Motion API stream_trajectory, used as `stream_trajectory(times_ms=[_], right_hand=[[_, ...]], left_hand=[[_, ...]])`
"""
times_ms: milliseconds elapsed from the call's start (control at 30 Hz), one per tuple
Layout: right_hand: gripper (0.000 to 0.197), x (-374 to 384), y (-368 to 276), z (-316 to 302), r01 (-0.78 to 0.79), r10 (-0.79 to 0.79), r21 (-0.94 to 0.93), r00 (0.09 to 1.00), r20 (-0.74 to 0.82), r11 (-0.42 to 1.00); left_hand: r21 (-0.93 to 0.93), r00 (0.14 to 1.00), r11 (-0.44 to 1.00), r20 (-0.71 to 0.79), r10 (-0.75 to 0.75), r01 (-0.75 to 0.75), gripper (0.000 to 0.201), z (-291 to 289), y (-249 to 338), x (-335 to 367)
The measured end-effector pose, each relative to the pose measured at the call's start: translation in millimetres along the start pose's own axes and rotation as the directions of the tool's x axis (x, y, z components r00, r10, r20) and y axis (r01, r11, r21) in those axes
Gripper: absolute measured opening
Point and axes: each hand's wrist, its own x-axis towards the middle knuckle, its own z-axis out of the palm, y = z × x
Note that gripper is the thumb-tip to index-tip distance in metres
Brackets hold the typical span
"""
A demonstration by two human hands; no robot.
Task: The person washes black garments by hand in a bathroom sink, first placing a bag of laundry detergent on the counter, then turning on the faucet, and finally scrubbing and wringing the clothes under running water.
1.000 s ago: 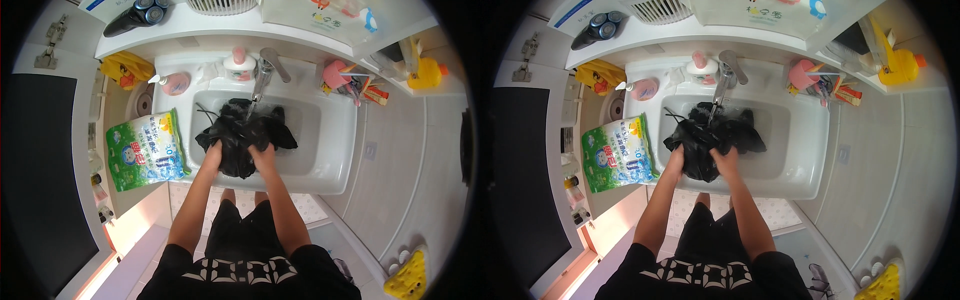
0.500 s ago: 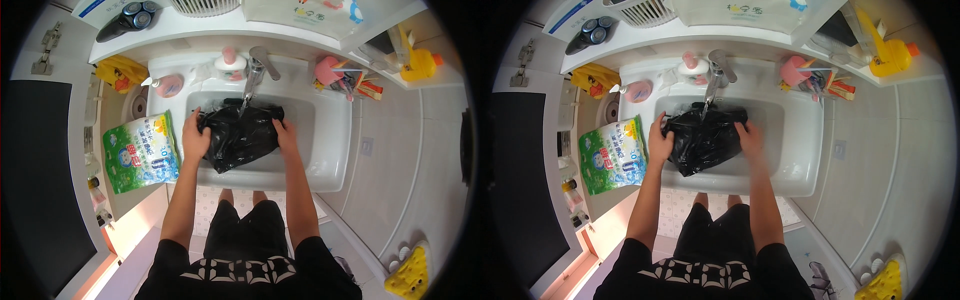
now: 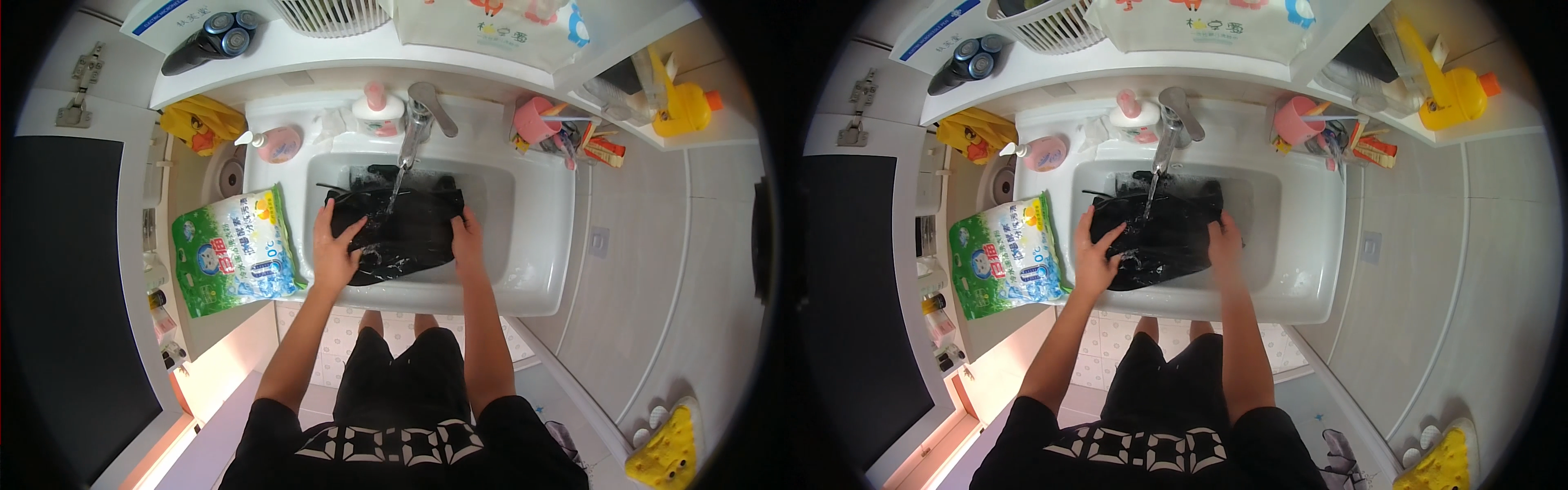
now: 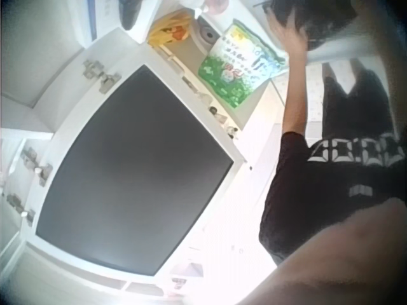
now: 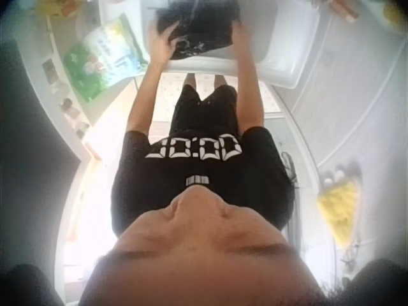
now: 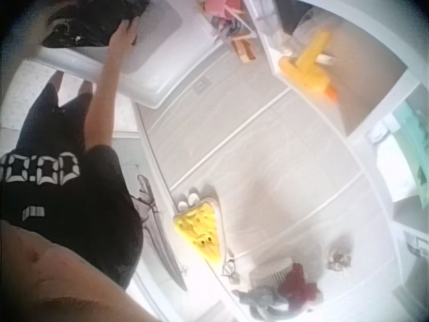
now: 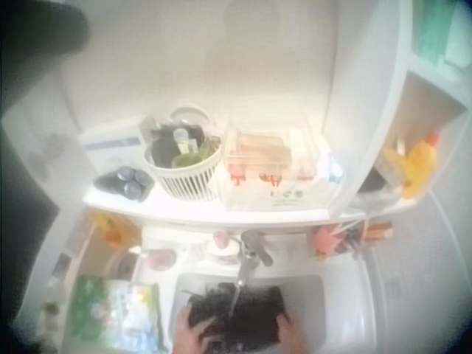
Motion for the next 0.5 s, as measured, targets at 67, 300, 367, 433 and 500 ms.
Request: stream_trajectory(times_ms=[67, 300, 367, 433, 500], right_hand=[[0.034, -10, -19, -3, -0.099, 0.102, 0.142, 0.995, -0.015, 0.985], [0.035, -52, -31, 35, 0.024, -0.028, 0.140, 0.999, 0.031, 0.990], [0.039, -67, -40, 58, 0.288, -0.273, -0.033, 0.935, 0.226, 0.957], [0.043, -88, -65, 79, 0.427, -0.379, -0.072, 0.858, 0.345, 0.901], [0.044, -104, -68, 86, 0.693, -0.512, -0.371, 0.713, 0.478, 0.618]], left_hand=[[0.129, 0.996, 0.990, -0.071, 0.061, -0.051, 0.055, -15, -6, 1], [-0.837, 0.744, 0.200, 0.310, -0.592, 0.509, 0.030, -9, 5, 0], [-0.858, 0.716, -0.082, 0.473, -0.514, 0.507, 0.032, -6, 28, -2], [-0.864, 0.754, -0.235, 0.503, -0.421, 0.445, 0.039, 1, 46, -4], [-0.901, 0.778, -0.056, 0.401, -0.484, 0.430, 0.037, -1, 69, 2]])
